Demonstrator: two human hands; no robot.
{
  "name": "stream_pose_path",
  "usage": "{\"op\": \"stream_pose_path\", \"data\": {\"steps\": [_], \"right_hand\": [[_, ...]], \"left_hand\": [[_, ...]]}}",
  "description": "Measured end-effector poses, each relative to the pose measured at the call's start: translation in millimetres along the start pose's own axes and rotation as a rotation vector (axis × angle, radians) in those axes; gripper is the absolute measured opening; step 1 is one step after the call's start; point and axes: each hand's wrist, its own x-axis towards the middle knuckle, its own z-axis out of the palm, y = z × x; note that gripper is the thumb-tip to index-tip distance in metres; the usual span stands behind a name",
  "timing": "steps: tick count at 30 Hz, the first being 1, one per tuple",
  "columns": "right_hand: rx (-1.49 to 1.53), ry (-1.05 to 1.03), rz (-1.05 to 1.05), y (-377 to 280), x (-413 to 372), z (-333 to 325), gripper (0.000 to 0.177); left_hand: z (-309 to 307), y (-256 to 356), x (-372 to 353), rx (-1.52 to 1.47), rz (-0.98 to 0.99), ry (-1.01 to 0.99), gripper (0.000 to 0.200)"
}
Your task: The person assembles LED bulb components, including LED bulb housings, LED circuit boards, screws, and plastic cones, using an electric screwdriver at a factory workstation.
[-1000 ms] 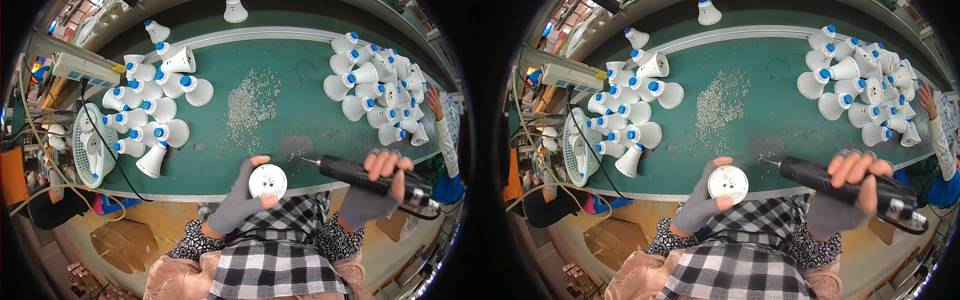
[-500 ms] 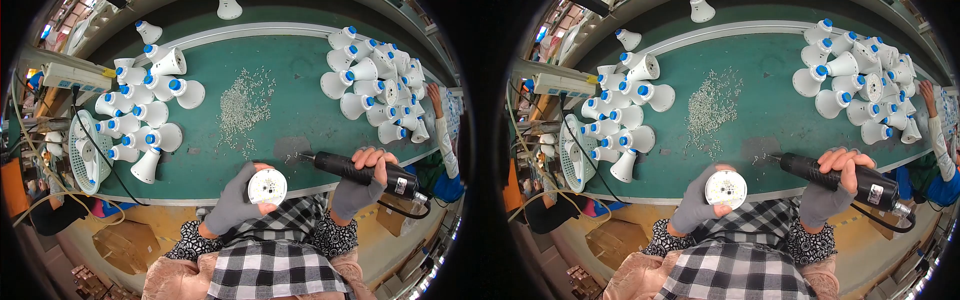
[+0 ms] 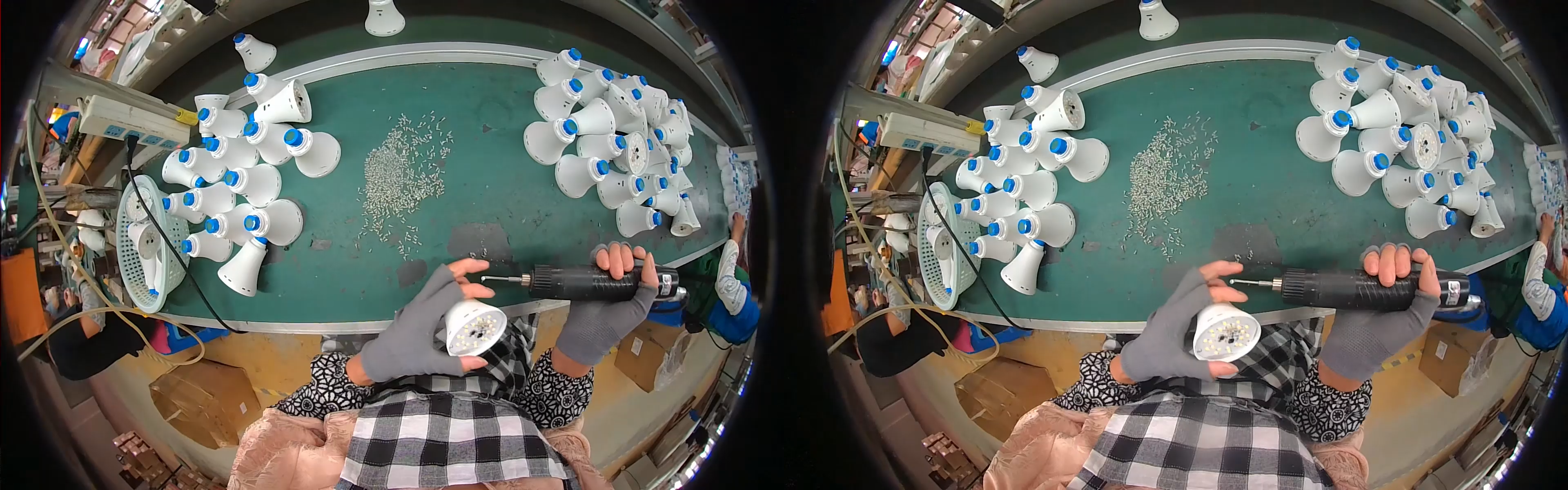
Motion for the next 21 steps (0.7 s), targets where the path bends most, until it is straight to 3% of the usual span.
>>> {"op": "stream_pose_path", "data": {"steps": [12, 15, 21], "right_hand": [[0.039, 0.006, 0.010, 4, -5, 4, 0.012], [0.021, -0.115, -0.004, 2, -7, 2, 0.013], [-0.022, -0.166, -0.038, 2, -11, 6, 0.014]], "left_hand": [[3, 0, -7, 0.196, 0.078, 0.060, 0.075], [4, -1, -7, 0.244, 0.088, 0.055, 0.073], [6, -1, -8, 0.234, 0.109, 0.055, 0.070]]}}
